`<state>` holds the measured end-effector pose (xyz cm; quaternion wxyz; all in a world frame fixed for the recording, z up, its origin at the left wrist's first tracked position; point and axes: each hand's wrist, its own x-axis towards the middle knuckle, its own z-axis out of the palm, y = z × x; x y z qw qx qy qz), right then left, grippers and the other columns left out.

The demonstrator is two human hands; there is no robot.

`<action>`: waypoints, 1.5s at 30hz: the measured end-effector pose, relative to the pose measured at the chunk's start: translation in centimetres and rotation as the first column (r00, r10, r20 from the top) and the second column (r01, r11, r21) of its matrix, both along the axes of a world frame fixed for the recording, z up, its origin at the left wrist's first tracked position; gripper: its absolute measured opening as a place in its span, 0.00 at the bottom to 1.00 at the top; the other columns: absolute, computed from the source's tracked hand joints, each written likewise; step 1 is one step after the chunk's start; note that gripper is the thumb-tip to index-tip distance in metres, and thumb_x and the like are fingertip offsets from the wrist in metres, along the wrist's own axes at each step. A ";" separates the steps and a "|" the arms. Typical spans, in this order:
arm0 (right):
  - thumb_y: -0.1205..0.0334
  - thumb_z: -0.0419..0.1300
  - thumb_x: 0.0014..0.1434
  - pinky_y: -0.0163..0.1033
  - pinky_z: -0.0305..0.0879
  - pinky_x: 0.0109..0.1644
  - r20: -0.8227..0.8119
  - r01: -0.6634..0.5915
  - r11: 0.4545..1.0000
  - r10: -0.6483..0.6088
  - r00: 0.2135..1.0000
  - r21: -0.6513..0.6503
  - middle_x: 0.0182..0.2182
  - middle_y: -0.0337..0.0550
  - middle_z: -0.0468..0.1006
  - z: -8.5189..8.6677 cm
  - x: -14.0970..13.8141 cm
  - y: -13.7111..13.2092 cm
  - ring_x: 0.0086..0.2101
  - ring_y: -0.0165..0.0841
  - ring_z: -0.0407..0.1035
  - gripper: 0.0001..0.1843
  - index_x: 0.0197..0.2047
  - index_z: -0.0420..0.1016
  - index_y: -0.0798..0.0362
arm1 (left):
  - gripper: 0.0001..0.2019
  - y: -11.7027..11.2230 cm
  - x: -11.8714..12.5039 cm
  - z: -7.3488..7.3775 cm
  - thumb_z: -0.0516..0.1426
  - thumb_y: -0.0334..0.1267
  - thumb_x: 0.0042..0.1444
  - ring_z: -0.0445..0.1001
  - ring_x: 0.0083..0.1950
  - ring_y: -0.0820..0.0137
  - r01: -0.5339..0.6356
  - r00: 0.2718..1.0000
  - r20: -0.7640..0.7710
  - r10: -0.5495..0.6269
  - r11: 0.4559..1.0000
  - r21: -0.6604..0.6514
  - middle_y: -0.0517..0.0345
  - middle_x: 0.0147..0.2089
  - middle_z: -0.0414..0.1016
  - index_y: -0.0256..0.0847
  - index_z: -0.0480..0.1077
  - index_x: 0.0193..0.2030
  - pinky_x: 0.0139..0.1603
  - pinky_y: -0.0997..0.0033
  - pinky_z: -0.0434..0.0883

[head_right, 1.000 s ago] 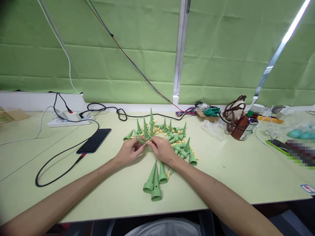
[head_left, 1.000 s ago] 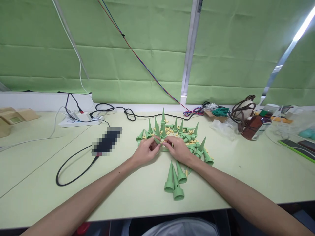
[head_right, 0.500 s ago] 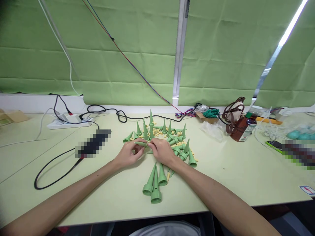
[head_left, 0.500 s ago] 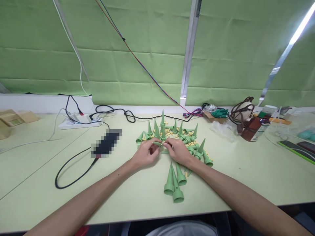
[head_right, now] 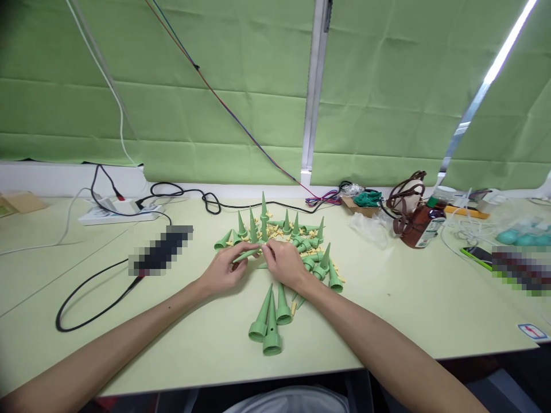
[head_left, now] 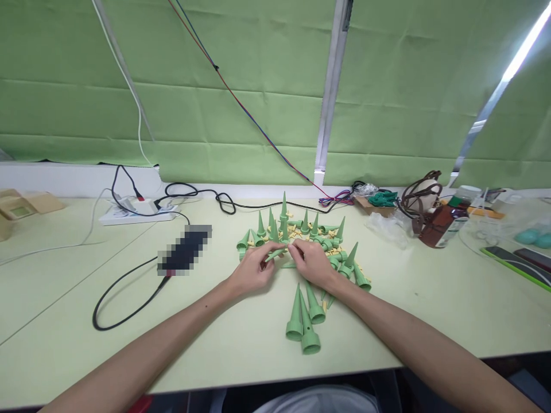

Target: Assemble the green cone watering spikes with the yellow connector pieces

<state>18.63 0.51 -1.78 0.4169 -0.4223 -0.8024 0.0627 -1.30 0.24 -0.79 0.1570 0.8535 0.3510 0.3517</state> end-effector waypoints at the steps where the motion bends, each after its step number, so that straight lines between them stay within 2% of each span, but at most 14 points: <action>1: 0.60 0.48 0.70 0.35 0.52 0.29 -0.003 0.004 1.000 -0.004 1.000 -0.003 0.21 0.37 0.67 0.0 0.0 0.0 0.22 0.30 0.59 0.18 0.26 0.62 0.51 | 0.24 0.0 0.0 0.0 0.51 0.25 0.53 0.61 0.22 0.77 0.002 1.000 -0.007 -0.002 1.000 -0.003 0.59 0.39 0.78 0.42 0.69 0.56 0.25 0.75 0.62; 5: 0.59 0.48 0.70 0.35 0.54 0.31 -0.012 0.018 1.000 -0.018 1.000 -0.003 0.22 0.38 0.68 0.1 0.1 0.0 0.23 0.31 0.61 0.17 0.28 0.63 0.51 | 0.23 0.3 0.0 -0.1 0.50 0.25 0.55 0.63 0.23 0.76 0.014 1.000 -0.021 -0.014 1.000 -0.006 0.58 0.42 0.77 0.44 0.67 0.57 0.27 0.74 0.63; 9: 0.59 0.48 0.70 0.36 0.56 0.33 -0.058 0.013 1.000 -0.012 0.998 0.020 0.24 0.39 0.69 0.1 0.1 0.0 0.25 0.32 0.63 0.16 0.30 0.65 0.51 | 0.18 0.5 0.1 -0.2 0.49 0.31 0.62 0.60 0.21 0.77 -0.059 0.996 0.069 0.062 0.997 -0.045 0.56 0.42 0.76 0.42 0.60 0.59 0.26 0.74 0.62; 13: 0.61 0.49 0.70 0.36 0.58 0.35 -0.112 -0.006 0.999 0.012 0.994 0.047 0.27 0.40 0.72 0.2 0.1 -0.1 0.27 0.32 0.65 0.13 0.33 0.67 0.52 | 0.09 0.4 0.3 0.0 0.47 0.42 0.68 0.63 0.22 0.77 -0.077 0.982 0.161 0.102 0.985 -0.154 0.58 0.37 0.73 0.42 0.61 0.49 0.26 0.74 0.63; 16: 0.62 0.51 0.69 0.36 0.59 0.34 -0.137 -0.030 0.997 0.039 0.990 0.064 0.26 0.40 0.72 0.4 0.0 -0.2 0.27 0.32 0.65 0.12 0.34 0.69 0.52 | 0.11 0.3 0.4 0.1 0.48 0.46 0.67 0.63 0.22 0.78 -0.044 0.976 0.199 0.085 0.979 -0.199 0.60 0.37 0.71 0.42 0.59 0.48 0.24 0.76 0.62; 21: 0.62 0.51 0.69 0.36 0.59 0.35 -0.147 -0.067 0.995 0.078 0.986 0.076 0.26 0.39 0.71 0.6 -0.1 -0.4 0.27 0.32 0.65 0.11 0.35 0.69 0.52 | 0.18 0.2 0.6 -0.1 0.51 0.47 0.66 0.61 0.21 0.80 0.038 0.968 0.251 0.021 0.973 -0.227 0.61 0.37 0.67 0.44 0.54 0.58 0.22 0.78 0.59; 26: 0.63 0.50 0.69 0.36 0.59 0.35 -0.144 -0.101 0.990 0.114 0.983 0.097 0.28 0.41 0.72 0.3 0.0 -0.2 0.29 0.33 0.66 0.11 0.36 0.69 0.52 | 0.21 0.3 0.5 -0.3 0.51 0.45 0.66 0.60 0.22 0.80 0.059 0.977 0.211 -0.013 0.976 -0.210 0.59 0.38 0.64 0.44 0.54 0.63 0.21 0.77 0.57; 32: 0.63 0.50 0.69 0.36 0.58 0.35 -0.144 -0.111 0.990 0.122 0.982 0.082 0.28 0.40 0.71 0.3 0.0 -0.2 0.29 0.32 0.65 0.11 0.35 0.68 0.52 | 0.15 0.5 0.3 -0.6 0.52 0.44 0.65 0.62 0.21 0.81 0.018 0.986 0.169 0.004 0.992 -0.127 0.59 0.40 0.65 0.43 0.59 0.56 0.21 0.77 0.56; 35: 0.63 0.49 0.69 0.36 0.57 0.34 -0.143 -0.114 0.991 0.123 0.982 0.070 0.27 0.39 0.69 0.3 0.0 -0.2 0.28 0.32 0.63 0.11 0.34 0.67 0.52 | 0.12 0.5 0.3 -0.7 0.53 0.44 0.65 0.60 0.21 0.81 -0.002 0.989 0.144 0.016 0.996 -0.093 0.62 0.35 0.65 0.41 0.59 0.51 0.22 0.77 0.54; 39: 0.62 0.49 0.70 0.35 0.56 0.33 -0.145 -0.121 0.992 0.126 0.981 0.043 0.26 0.38 0.67 0.4 -0.1 -0.4 0.27 0.31 0.61 0.12 0.33 0.64 0.52 | 0.10 0.5 0.3 -0.7 0.53 0.43 0.65 0.56 0.20 0.78 -0.020 0.993 0.116 0.026 0.998 -0.057 0.70 0.23 0.58 0.41 0.59 0.47 0.22 0.77 0.53; 45: 0.61 0.48 0.70 0.36 0.53 0.31 -0.131 -0.126 0.992 0.128 0.983 0.022 0.23 0.35 0.62 0.7 -0.1 -0.6 0.24 0.29 0.57 0.15 0.30 0.60 0.51 | 0.10 0.3 0.4 -0.6 0.53 0.43 0.65 0.57 0.20 0.77 -0.034 0.995 0.095 0.034 0.999 -0.004 0.71 0.21 0.58 0.41 0.59 0.46 0.24 0.77 0.56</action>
